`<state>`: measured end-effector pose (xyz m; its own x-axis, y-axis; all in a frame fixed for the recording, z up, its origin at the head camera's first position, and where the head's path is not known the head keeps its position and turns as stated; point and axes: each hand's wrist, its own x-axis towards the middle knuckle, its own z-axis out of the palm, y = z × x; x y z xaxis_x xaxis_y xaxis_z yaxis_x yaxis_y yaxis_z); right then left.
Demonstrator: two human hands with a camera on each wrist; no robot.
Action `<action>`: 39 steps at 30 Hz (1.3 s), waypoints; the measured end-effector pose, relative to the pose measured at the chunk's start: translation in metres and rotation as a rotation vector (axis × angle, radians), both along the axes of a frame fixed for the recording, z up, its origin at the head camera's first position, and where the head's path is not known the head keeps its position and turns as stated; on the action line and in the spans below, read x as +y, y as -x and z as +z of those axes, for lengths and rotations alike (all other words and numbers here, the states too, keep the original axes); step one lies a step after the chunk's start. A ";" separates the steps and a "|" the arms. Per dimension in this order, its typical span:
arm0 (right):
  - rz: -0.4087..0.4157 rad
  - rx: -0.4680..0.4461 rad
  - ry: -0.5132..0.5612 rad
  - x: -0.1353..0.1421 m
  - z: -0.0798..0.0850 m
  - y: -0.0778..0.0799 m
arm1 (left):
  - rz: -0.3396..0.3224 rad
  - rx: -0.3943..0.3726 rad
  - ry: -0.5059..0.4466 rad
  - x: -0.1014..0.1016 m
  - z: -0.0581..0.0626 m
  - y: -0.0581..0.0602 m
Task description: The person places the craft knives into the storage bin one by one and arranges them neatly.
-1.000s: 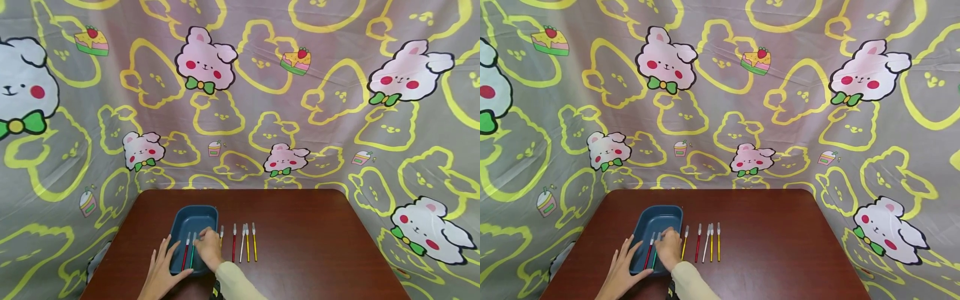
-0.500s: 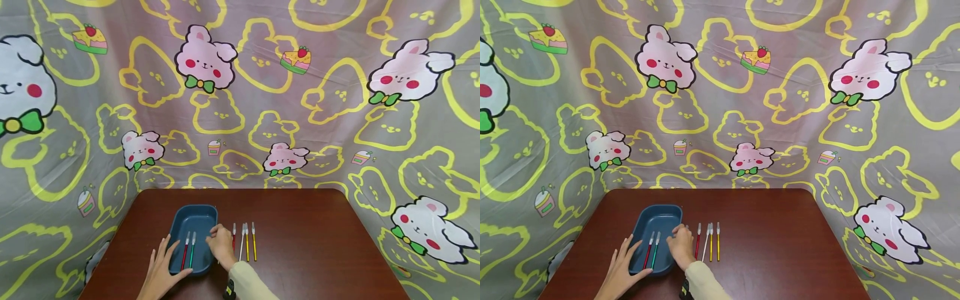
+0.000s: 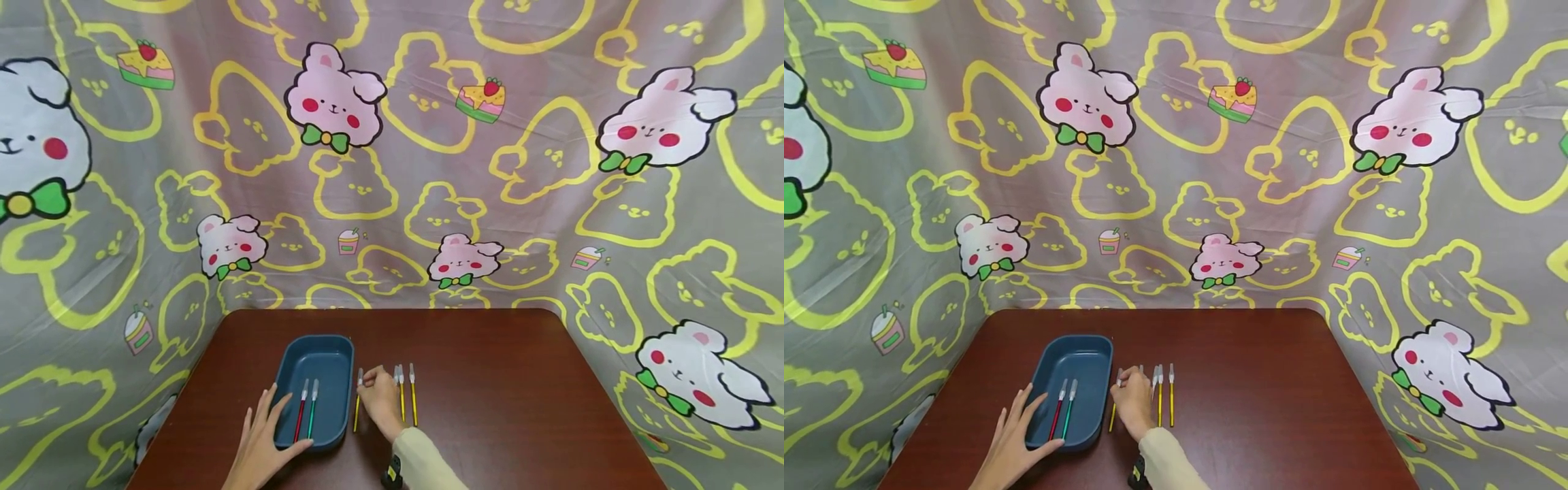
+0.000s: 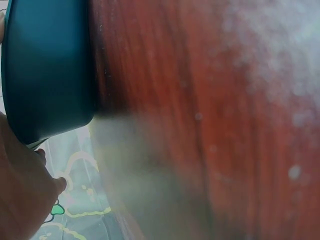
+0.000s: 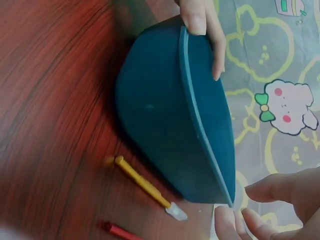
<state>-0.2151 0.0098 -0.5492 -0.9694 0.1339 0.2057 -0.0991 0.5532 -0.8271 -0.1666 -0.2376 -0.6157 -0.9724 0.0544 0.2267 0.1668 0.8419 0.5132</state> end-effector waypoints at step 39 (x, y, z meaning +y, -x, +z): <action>-0.181 -0.009 -0.042 0.075 -0.043 0.006 | 0.005 -0.054 0.002 0.000 0.004 -0.001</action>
<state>-0.2213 0.0844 -0.5919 -0.9322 0.2979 0.2058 0.0128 0.5951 -0.8035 -0.1661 -0.2372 -0.6118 -0.9836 0.0495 0.1734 0.1341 0.8439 0.5195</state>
